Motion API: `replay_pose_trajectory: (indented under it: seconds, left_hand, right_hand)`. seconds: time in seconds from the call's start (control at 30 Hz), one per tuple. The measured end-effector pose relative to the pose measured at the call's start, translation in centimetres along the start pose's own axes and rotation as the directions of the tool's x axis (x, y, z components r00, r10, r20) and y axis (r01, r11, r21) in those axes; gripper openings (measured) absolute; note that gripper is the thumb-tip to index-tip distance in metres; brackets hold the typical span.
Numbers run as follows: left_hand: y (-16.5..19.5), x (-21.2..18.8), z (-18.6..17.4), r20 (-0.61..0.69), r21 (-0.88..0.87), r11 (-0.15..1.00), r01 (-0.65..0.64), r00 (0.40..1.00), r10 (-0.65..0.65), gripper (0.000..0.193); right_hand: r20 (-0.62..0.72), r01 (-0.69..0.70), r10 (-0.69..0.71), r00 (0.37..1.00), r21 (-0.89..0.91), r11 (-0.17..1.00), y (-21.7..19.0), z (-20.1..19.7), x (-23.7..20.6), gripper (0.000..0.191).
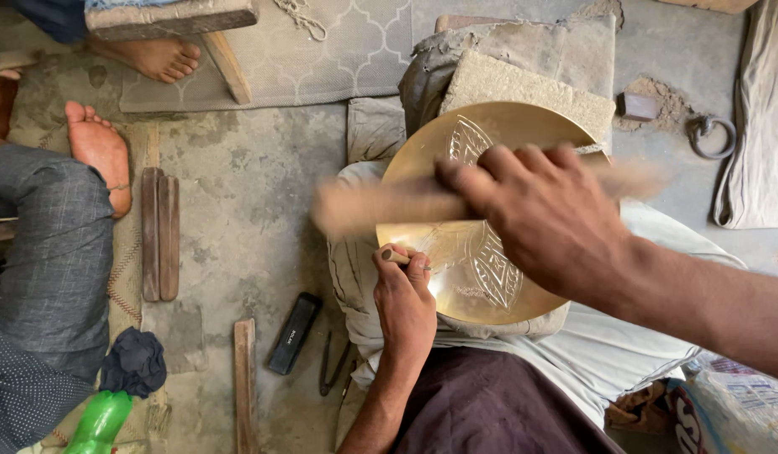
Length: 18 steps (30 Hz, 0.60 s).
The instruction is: The person sits on the floor with a brass plate resting on a sandbag, holds a small punch against the plate's etched floral pattern, and repeatedly strikes the punch with a wooden mallet, repositioning the punch around the design to deepen the engraving.
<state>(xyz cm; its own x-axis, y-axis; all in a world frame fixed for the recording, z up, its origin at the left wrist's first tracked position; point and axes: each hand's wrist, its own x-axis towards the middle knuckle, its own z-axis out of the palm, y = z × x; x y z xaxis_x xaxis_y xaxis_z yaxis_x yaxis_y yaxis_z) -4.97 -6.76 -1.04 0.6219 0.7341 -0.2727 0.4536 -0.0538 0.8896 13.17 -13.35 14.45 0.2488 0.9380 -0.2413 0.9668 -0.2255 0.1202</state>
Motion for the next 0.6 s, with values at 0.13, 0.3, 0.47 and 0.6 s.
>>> replay_pose_trajectory:
  seconds: [0.13,0.3,0.47,0.6]
  left_hand:
    - [-0.4,-0.1,0.1,-0.009,-0.002,1.000,-0.013,1.000,0.013,0.019]
    - [0.0,0.1,-0.1,0.026,0.070,0.997,0.014,1.000,-0.016,0.017]
    - [1.2,0.0,-0.4,0.000,-0.080,0.996,-0.032,0.999,0.032,0.015]
    - [1.4,0.1,-0.6,0.005,-0.017,1.000,-0.026,1.000,0.026,0.015]
  right_hand:
    - [0.026,-0.138,0.135,0.990,0.198,0.971,-0.2,0.1,0.0,0.053]
    - [-0.072,-0.045,0.046,0.996,0.010,0.999,-0.3,0.2,0.0,0.053]
    - [0.033,-0.130,0.127,0.991,0.149,0.980,-0.3,0.4,0.0,0.056]
    - [0.037,-0.135,0.130,0.991,0.254,0.958,-0.3,0.4,-0.2,0.056]
